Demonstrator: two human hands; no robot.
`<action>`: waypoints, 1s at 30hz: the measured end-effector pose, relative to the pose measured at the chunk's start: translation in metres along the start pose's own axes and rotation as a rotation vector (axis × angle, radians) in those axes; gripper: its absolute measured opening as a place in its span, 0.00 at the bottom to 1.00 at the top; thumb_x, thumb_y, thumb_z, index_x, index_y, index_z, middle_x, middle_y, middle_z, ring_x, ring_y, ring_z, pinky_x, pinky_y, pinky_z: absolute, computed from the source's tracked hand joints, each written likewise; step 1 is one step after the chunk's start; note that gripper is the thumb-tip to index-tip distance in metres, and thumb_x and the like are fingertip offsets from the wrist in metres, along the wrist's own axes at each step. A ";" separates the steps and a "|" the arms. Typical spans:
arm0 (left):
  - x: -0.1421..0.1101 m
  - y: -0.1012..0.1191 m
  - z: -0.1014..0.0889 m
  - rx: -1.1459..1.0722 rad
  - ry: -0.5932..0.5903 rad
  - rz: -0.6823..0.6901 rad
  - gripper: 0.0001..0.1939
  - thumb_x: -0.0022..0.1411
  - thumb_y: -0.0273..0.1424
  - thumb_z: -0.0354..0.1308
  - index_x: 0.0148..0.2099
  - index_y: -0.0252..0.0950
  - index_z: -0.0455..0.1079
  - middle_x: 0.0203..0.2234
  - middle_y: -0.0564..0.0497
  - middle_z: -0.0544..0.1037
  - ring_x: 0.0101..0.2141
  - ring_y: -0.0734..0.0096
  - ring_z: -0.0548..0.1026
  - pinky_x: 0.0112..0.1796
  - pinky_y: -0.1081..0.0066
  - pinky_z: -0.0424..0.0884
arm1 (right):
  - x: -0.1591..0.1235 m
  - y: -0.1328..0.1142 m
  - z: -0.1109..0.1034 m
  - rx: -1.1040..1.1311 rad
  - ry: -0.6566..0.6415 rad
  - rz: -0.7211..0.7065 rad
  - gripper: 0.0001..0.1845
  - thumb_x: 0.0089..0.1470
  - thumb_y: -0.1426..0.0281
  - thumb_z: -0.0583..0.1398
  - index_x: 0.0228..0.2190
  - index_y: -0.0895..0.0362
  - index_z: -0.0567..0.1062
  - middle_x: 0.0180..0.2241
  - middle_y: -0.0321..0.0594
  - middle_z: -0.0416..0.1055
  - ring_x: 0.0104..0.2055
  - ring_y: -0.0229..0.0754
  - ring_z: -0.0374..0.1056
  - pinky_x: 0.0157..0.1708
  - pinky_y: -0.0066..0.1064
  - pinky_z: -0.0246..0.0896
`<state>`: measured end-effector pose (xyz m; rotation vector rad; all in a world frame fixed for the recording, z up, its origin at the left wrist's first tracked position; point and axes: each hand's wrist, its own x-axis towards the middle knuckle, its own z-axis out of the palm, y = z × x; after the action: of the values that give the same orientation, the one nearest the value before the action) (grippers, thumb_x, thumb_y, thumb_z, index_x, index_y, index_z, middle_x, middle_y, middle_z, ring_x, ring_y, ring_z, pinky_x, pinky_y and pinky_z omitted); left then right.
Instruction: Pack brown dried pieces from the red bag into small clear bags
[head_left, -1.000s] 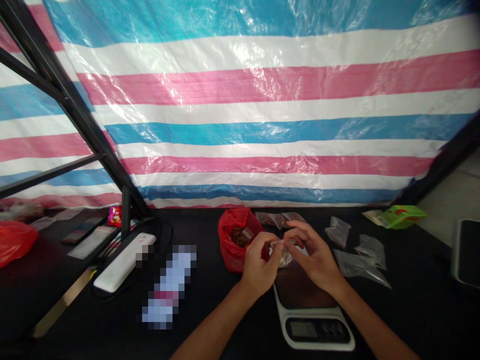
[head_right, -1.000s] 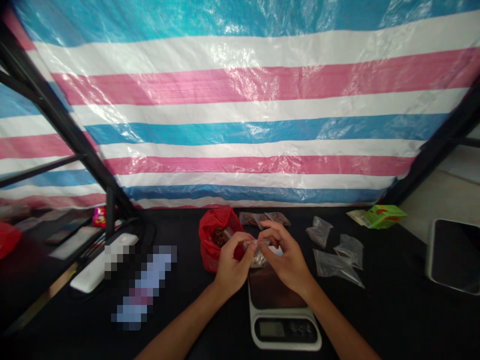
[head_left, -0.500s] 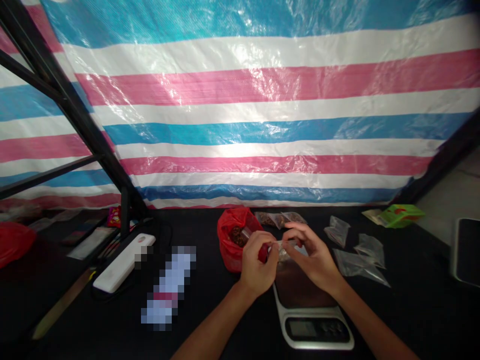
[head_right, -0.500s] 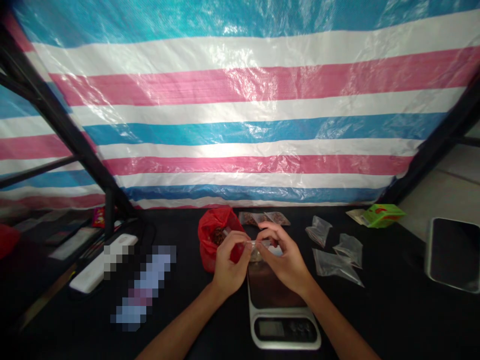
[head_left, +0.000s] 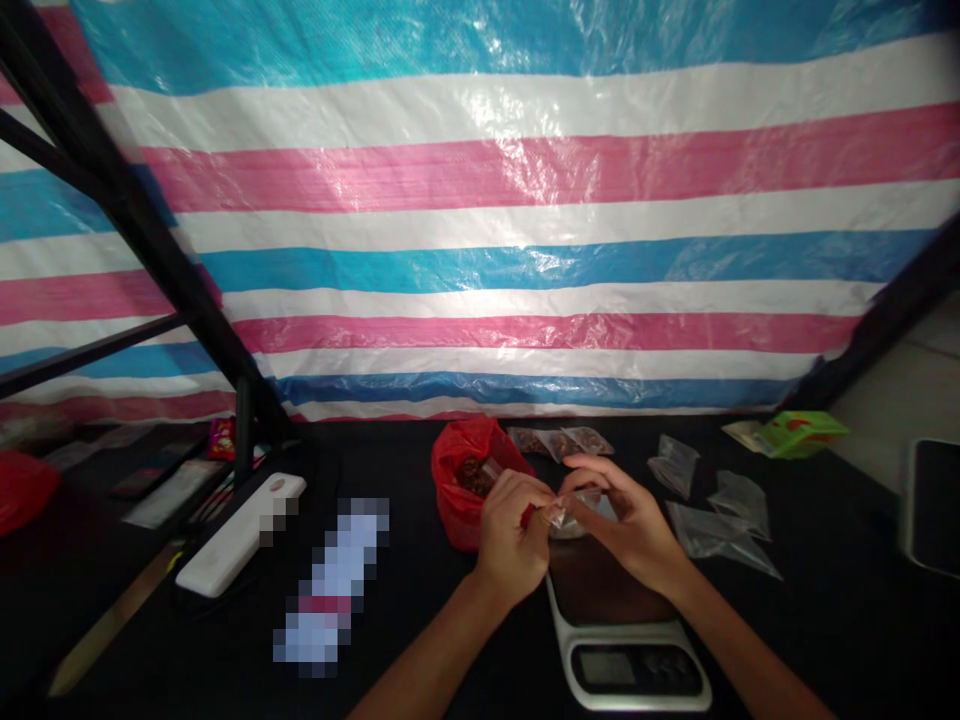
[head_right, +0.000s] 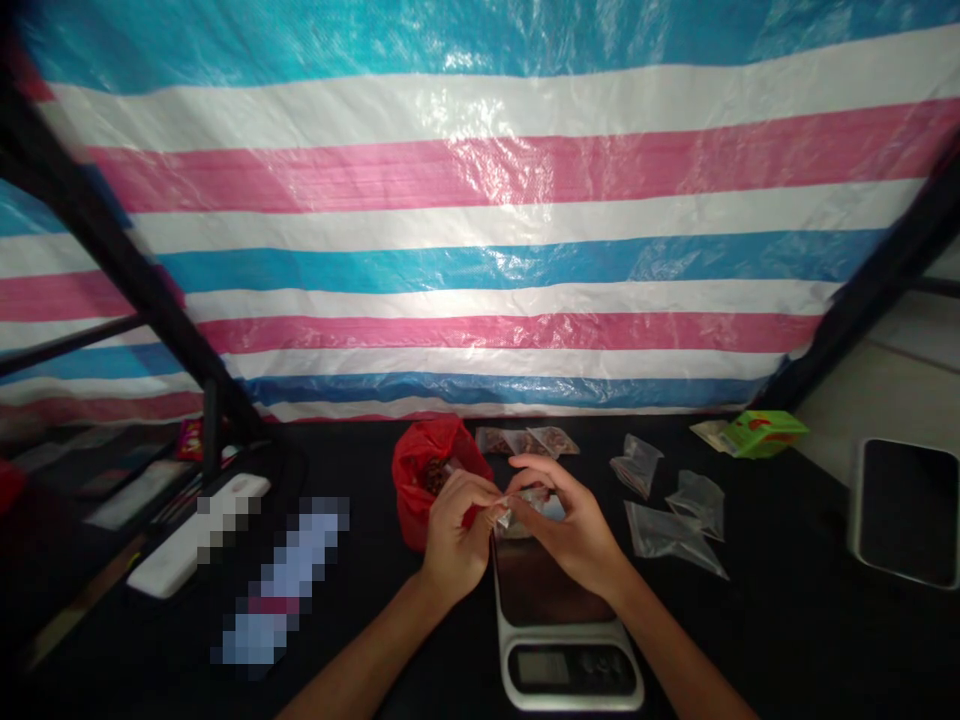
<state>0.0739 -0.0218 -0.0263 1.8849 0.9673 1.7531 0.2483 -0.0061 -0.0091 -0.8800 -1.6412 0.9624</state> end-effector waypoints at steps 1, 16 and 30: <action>0.000 0.001 -0.001 0.009 -0.003 0.003 0.08 0.71 0.28 0.60 0.35 0.38 0.75 0.32 0.49 0.81 0.36 0.66 0.77 0.40 0.66 0.70 | 0.000 0.001 -0.001 -0.004 0.018 -0.001 0.19 0.60 0.62 0.69 0.51 0.49 0.75 0.34 0.38 0.80 0.36 0.45 0.77 0.37 0.35 0.73; 0.002 -0.006 -0.009 0.110 0.306 -0.108 0.08 0.76 0.30 0.50 0.52 0.40 0.69 0.45 0.46 0.69 0.41 0.67 0.73 0.43 0.67 0.71 | 0.022 0.045 -0.049 -0.170 0.497 0.016 0.21 0.57 0.54 0.68 0.46 0.53 0.77 0.43 0.45 0.80 0.40 0.49 0.78 0.39 0.40 0.76; 0.000 -0.007 -0.008 0.134 0.298 -0.071 0.08 0.75 0.27 0.50 0.50 0.40 0.69 0.44 0.45 0.70 0.46 0.63 0.73 0.47 0.63 0.71 | 0.003 0.090 -0.153 -1.085 0.315 0.265 0.26 0.51 0.73 0.57 0.52 0.58 0.80 0.46 0.55 0.79 0.43 0.58 0.78 0.44 0.47 0.71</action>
<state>0.0648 -0.0183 -0.0298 1.6707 1.2713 2.0082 0.4042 0.0618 -0.0609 -1.8857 -1.7449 -0.0176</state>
